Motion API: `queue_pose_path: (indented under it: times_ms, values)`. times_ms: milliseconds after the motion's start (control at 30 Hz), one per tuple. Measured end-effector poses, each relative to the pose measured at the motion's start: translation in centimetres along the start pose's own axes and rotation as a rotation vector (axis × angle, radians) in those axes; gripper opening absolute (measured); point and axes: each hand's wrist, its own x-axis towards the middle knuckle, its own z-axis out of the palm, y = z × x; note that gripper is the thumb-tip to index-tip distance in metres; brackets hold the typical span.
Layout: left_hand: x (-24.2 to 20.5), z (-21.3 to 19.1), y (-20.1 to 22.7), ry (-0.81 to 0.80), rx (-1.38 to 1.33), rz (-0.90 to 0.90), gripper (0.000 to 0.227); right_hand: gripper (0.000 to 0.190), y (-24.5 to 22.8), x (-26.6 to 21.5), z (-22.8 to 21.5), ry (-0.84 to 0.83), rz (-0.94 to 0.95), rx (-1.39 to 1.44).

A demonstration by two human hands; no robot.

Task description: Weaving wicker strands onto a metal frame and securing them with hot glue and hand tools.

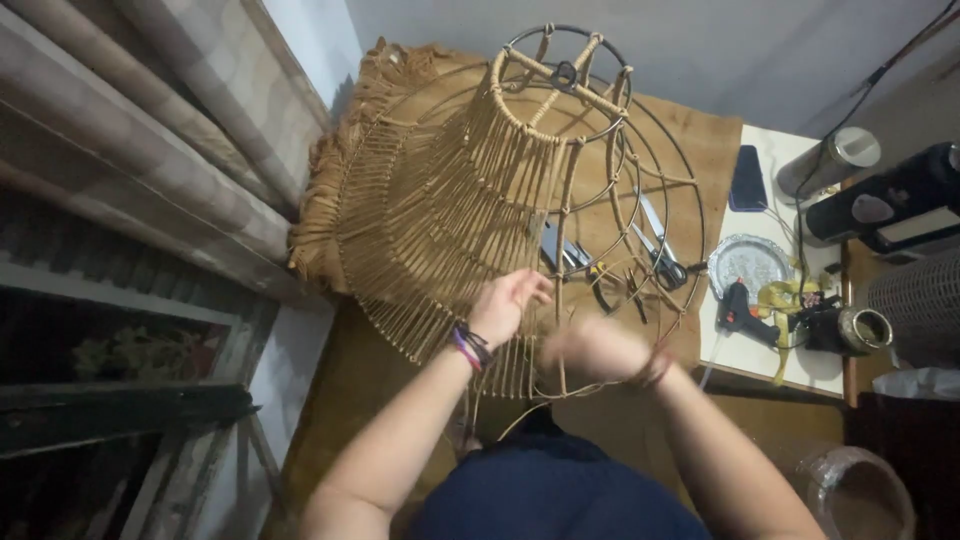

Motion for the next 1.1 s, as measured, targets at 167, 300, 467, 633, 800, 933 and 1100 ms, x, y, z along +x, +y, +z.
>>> queue_pose_path:
  times_ms: [167, 300, 467, 633, 800, 933, 1100]
  values:
    - [-1.0, -2.9, 2.9, -0.102, -0.592, -0.261, 0.043, 0.038, -0.8, 1.8, -6.0, 0.297, 0.463, 1.385]
    - [-0.8, -1.9, 1.6, 0.04, -0.161, -0.118, 0.029, 0.051, 3.9, 5.2, -10.3, 0.477, 0.76, 2.212]
    - [-0.4, -0.8, 0.8, 0.233, 0.181, 0.039, 0.032, 0.08, 6.2, 8.0, -11.8, 0.446, 0.57, 2.557]
    - [-1.0, -1.4, 2.4, 0.127, -0.447, -0.165, 0.032, 0.052, 3.5, 6.2, -13.1, 0.23, 0.738, 1.66]
    - [0.3, -0.1, 0.9, -0.087, -1.045, -0.389, 0.037, 0.02, -5.1, 1.4, -4.8, -0.319, 0.442, 1.263]
    - [1.1, -0.7, 0.3, -0.183, -0.955, -0.339, 0.047, 0.027, -9.1, -6.5, 8.7, -0.88, 0.415, 0.564]
    - [1.3, -2.7, 3.2, -0.144, -0.194, -0.251, 0.04, 0.04, 0.5, 2.3, -13.6, -0.046, 0.938, 1.262]
